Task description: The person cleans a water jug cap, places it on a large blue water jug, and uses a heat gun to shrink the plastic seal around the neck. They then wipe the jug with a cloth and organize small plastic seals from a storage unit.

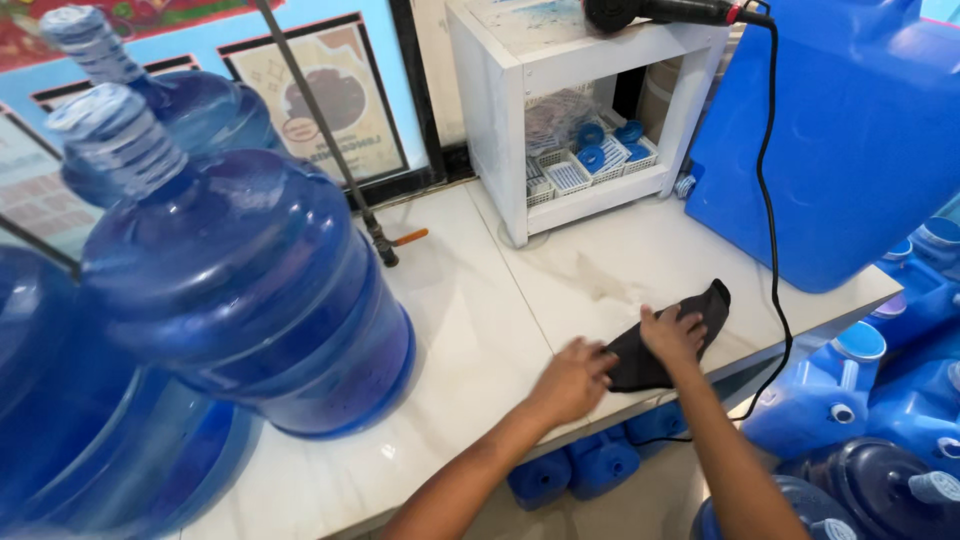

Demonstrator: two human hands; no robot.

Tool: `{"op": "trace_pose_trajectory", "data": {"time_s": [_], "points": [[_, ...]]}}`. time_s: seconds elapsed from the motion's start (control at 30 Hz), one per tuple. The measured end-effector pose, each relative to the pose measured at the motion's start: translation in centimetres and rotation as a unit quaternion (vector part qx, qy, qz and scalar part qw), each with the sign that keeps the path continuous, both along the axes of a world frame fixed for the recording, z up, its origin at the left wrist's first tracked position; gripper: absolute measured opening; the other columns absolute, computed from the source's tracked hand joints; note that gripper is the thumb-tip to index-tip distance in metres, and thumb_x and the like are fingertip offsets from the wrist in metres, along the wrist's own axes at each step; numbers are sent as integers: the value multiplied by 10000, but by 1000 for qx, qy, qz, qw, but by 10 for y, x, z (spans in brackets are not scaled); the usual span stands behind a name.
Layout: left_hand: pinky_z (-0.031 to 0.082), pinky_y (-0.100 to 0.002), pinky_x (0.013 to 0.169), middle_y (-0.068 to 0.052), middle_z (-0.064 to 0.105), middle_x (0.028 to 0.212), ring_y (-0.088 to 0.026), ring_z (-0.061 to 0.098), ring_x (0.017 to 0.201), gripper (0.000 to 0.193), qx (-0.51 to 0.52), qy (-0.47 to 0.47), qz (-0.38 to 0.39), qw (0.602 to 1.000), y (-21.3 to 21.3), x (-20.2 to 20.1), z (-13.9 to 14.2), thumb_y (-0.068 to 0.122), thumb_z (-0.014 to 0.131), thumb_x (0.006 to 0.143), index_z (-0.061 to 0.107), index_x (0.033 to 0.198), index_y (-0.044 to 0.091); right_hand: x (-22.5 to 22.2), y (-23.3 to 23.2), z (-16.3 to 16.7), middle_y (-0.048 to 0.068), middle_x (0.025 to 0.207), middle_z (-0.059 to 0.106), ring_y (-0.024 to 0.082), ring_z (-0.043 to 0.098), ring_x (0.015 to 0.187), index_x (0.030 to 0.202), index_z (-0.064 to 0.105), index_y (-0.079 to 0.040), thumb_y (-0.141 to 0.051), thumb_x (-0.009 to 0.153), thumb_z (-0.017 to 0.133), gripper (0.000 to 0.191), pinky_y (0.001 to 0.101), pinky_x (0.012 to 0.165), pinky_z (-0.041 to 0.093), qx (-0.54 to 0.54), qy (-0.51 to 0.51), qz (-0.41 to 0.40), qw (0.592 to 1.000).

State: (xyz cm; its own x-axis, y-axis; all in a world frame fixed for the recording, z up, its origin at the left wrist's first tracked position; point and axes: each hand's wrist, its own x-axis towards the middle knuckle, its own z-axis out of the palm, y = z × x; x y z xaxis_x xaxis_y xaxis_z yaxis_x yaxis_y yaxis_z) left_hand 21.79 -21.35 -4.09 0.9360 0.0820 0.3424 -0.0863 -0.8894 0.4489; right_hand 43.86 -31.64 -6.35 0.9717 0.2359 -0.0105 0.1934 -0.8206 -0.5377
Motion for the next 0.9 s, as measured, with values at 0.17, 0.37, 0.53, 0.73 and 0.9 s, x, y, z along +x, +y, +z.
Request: {"op": "trace_pose_trajectory", "data": {"time_s": [0.17, 0.37, 0.53, 0.73, 0.9], "points": [[258, -557, 1212, -192, 436, 1607, -384, 368, 1502, 527, 126, 88, -138, 978, -17, 47, -63, 358, 510, 1017, 552, 1459, 76, 8, 12, -21, 347, 1624, 138, 537, 57, 1499, 1559, 338, -55, -529, 998, 351, 735, 594, 1193, 27, -41, -98, -31, 994], [244, -516, 1217, -208, 410, 1607, -384, 350, 1497, 540, 70, 77, -114, 988, 4, 123, -81, 350, 453, 1036, 530, 1482, 55, 100, 48, -20, 297, 1659, 241, 497, 191, 1523, 1581, 406, -105, -437, 1034, 343, 642, 561, 1239, 114, -112, -173, -13, 978], [288, -471, 1228, -263, 472, 1554, -390, 426, 1466, 498, 46, 60, 6, 997, 42, 153, -67, 281, 463, 1068, 543, 1430, -51, 142, 169, -12, 251, 1504, 526, 407, 452, 1429, 1395, 625, -42, -369, 1048, 434, 513, 505, 1183, 310, -219, -290, 119, 924], [391, -480, 1133, -295, 595, 1413, -408, 550, 1341, 426, 45, -2, 130, 990, 48, 132, -59, 195, 535, 1028, 624, 1322, -100, 134, 220, -24, 158, 1348, 642, 336, 549, 1315, 1269, 690, -93, -293, 944, 493, 429, 507, 1185, 349, -1, -164, 443, 882], [488, -458, 1067, -273, 700, 1204, -399, 658, 1171, 344, 88, 157, 79, 980, 21, 80, -45, 235, 611, 981, 721, 1073, -78, 43, 154, -38, 224, 1589, 338, 386, 303, 1460, 1499, 422, -15, -321, 933, 481, 646, 500, 1186, 208, -11, -269, 531, 803]]}}
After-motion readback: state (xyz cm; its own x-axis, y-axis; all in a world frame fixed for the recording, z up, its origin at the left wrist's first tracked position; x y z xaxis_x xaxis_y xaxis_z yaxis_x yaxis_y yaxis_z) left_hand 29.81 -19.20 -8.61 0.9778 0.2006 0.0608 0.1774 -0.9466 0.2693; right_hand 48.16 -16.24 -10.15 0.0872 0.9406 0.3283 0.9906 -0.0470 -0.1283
